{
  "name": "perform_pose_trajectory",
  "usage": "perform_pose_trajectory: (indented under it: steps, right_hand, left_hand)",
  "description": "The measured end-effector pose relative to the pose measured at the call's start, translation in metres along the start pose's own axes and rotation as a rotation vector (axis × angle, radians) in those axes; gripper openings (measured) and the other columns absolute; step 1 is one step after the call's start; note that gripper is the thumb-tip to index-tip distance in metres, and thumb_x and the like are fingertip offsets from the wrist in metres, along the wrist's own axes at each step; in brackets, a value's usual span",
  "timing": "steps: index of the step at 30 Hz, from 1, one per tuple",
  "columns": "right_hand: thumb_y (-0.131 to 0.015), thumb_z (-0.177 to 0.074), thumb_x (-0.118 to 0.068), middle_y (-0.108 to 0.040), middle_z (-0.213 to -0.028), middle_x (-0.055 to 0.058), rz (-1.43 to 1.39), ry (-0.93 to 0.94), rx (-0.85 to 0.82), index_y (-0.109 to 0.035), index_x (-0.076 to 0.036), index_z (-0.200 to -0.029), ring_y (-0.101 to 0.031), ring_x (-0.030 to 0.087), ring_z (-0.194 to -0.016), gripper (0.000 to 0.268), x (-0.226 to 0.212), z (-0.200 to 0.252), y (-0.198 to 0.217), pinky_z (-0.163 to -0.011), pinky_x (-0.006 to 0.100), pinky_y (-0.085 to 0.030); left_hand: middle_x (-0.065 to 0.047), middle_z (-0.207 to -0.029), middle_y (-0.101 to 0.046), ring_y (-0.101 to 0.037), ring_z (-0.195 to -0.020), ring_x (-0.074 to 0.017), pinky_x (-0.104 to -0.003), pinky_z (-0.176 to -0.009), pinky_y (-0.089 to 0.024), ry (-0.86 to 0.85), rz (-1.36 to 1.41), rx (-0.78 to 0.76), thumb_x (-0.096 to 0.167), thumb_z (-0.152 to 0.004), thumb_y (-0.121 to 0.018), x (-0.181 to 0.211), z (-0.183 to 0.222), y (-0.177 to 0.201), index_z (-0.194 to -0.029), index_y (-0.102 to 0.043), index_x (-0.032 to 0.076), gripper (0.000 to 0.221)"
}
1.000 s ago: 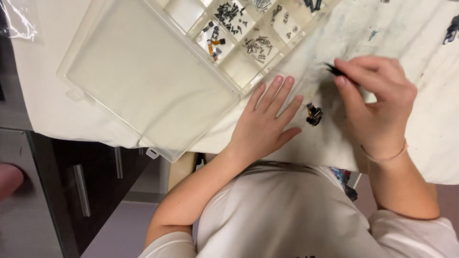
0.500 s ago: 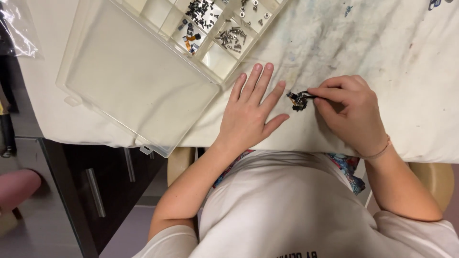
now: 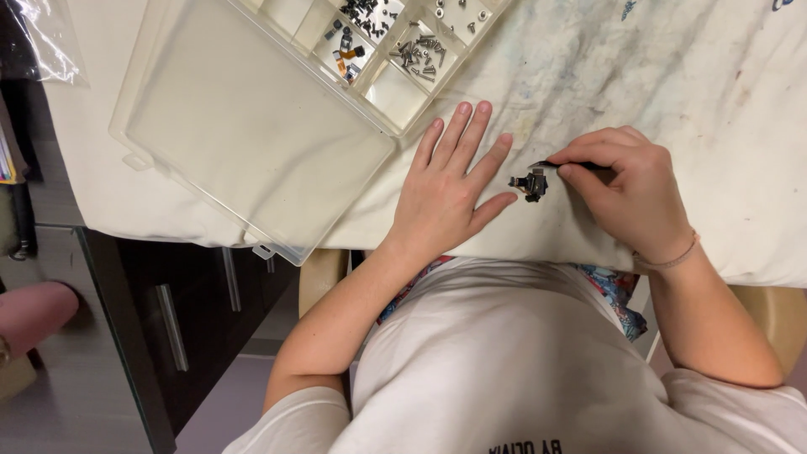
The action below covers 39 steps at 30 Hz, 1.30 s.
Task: Sorting and storing small mobile phone screws and internal components into a compartmented plastic box using tweezers.
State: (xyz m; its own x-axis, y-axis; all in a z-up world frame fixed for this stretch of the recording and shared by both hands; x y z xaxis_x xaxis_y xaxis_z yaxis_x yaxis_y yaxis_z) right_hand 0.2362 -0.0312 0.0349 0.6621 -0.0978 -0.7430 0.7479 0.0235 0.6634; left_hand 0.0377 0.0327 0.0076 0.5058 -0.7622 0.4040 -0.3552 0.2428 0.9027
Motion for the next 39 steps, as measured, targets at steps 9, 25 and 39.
perform_pose_trajectory:
  steps: [9, 25, 39]
  right_hand:
    - [-0.078, -0.096, -0.006, -0.069, -0.11, 0.009, 0.004, 0.038, 0.023, -0.076, -0.006, -0.12, -0.061, 0.024, -0.104, 0.024, -0.01, 0.014, -0.001, -0.1, 0.037, -0.046]
    - [-0.082, -0.095, 0.009, -0.069, -0.096, 0.009, -0.003, 0.109, 0.243, -0.08, -0.007, -0.109, -0.063, 0.03, -0.092, 0.021, 0.009, -0.001, -0.013, -0.089, 0.039, -0.053]
    - [-0.066, -0.105, -0.005, -0.062, -0.105, 0.011, -0.09, 0.157, 0.154, -0.076, -0.007, -0.132, -0.057, 0.031, -0.105, 0.028, -0.031, -0.013, -0.016, -0.104, 0.041, -0.043]
  left_hand:
    - [-0.019, -0.156, -0.044, -0.044, -0.148, -0.0373, -0.059, -0.122, -0.036, -0.033, 0.143, 0.099, 0.034, -0.104, -0.077, 0.012, -0.004, 0.001, -0.131, -0.069, 0.015, 0.034]
    - [0.0, -0.112, -0.078, -0.072, -0.118, -0.0233, -0.045, -0.115, -0.047, 0.298, 0.806, 0.358, 0.023, -0.093, -0.081, -0.011, -0.003, -0.014, -0.106, -0.079, 0.021, 0.013]
    - [0.002, -0.099, -0.081, -0.077, -0.102, -0.0138, -0.033, -0.103, -0.056, 0.452, 1.082, 0.424, 0.015, -0.095, -0.079, -0.021, 0.004, -0.016, -0.109, -0.081, 0.021, 0.015]
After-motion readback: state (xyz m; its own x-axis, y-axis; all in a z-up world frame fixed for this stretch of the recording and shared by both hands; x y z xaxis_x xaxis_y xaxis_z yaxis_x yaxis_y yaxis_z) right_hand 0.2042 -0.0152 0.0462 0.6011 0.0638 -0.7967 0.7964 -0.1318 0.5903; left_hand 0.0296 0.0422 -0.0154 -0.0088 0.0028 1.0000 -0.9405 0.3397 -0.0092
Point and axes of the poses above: each hand's wrist, its own z-axis away from the middle knuckle, its own y-axis out of the back of the hand, x = y × z, the point moved 5 cm from there along -z, towards the middle knuckle
